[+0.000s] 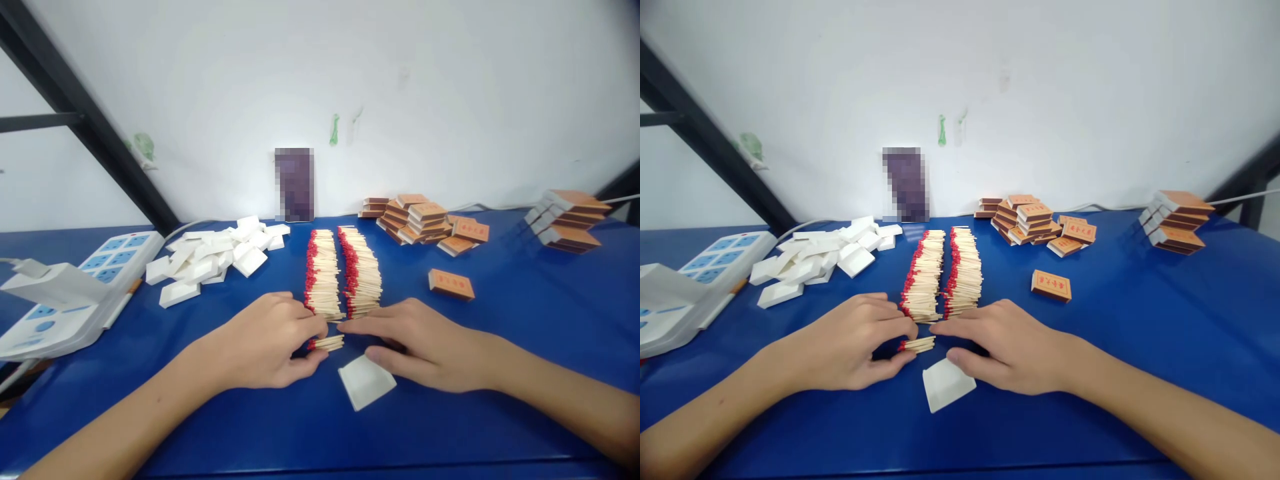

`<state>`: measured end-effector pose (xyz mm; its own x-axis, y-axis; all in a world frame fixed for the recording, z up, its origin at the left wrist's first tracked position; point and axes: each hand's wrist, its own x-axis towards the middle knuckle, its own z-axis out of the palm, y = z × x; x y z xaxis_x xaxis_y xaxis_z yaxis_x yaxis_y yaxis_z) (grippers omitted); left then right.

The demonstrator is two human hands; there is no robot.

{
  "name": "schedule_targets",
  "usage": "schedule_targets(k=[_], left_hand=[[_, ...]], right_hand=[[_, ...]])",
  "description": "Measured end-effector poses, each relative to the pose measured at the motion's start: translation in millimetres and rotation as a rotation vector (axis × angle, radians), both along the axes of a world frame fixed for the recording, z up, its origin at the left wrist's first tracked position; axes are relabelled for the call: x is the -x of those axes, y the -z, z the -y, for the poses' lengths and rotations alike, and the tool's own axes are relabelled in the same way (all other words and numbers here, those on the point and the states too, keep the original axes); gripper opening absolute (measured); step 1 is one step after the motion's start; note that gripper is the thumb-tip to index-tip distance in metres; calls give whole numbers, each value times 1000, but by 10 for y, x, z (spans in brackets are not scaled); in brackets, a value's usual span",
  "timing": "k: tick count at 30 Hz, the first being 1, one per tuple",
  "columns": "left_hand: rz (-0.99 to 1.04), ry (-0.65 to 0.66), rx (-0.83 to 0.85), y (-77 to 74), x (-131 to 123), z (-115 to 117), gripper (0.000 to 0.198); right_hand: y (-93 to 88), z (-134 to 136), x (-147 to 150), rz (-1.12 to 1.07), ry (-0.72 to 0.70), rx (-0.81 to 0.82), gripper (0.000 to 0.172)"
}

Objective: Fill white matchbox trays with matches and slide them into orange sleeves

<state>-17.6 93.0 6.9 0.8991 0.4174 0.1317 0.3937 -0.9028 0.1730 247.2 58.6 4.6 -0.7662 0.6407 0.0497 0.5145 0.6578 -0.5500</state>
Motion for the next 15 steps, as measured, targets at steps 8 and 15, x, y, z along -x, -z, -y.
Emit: schedule_targets(k=[8,15], left_hand=[[7,20,-65,-5,-25,14,17],[-17,48,-178,53,-70,37,20]], right_hand=[[-9,1,6,-2,13,-4,36],[-22,-29,20,-27,33,15,30]])
